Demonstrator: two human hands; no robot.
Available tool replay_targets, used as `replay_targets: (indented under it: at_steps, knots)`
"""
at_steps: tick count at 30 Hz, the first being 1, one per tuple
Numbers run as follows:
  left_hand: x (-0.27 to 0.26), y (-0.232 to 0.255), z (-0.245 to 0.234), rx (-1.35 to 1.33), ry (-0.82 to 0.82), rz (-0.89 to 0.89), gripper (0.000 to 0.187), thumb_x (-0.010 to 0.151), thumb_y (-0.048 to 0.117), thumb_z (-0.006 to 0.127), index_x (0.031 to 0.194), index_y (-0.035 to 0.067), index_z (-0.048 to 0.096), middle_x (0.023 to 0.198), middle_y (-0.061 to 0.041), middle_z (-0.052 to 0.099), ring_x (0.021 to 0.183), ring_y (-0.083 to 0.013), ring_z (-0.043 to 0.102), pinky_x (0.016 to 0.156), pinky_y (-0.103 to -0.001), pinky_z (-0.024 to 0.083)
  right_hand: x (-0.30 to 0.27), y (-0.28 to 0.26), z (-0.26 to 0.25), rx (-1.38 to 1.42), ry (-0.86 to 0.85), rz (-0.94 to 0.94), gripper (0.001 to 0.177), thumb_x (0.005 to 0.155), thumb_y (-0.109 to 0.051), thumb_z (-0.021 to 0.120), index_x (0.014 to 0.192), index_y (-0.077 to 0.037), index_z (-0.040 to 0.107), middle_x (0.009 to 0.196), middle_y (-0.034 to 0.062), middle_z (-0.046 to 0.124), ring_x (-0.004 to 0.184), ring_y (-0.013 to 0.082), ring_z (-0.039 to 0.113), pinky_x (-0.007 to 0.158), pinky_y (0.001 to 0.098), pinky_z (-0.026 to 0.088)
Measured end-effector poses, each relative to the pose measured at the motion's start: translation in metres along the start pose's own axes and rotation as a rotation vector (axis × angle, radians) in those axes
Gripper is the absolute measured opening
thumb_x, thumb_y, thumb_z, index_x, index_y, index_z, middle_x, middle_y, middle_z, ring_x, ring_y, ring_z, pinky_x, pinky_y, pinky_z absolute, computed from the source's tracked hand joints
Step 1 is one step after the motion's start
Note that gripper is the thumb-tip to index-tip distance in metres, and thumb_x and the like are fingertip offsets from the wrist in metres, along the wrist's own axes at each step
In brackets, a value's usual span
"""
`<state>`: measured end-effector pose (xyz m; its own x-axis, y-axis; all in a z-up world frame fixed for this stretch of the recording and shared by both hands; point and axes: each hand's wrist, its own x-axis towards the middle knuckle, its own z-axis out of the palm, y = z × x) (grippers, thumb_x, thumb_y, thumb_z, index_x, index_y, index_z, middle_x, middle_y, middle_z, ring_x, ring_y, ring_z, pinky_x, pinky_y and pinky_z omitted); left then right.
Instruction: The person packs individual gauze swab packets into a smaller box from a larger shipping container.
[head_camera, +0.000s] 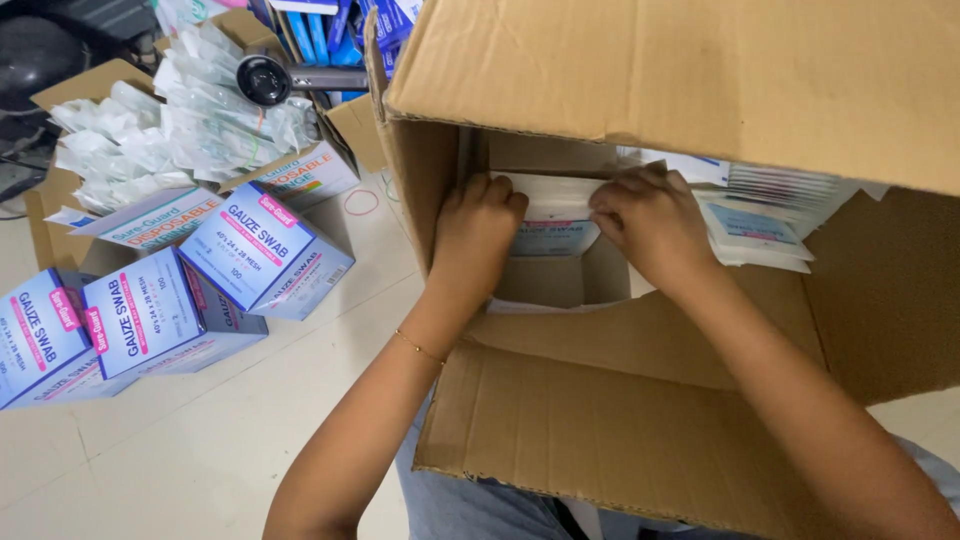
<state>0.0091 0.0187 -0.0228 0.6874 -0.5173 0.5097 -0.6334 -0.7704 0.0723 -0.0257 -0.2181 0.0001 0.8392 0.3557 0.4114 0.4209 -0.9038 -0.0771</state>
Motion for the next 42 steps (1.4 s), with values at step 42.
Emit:
replay_targets:
  at_steps: [42]
  knots:
    - [0.041, 0.115, -0.027, -0.805, -0.157, -0.026, 0.019, 0.090, 0.011, 0.074, 0.108, 0.004, 0.074, 0.109, -0.013, 0.072, 0.101, -0.0332, 0.069, 0.086, -0.040, 0.056, -0.138, 0.218, 0.072, 1.456, 0.290, 1.596, 0.019, 0.100, -0.022, 0.063, 0.117, -0.013, 0.058, 0.100, 0.0036, 0.067, 0.082, 0.0214, 0.070, 0.071, 0.0333, 0.063]
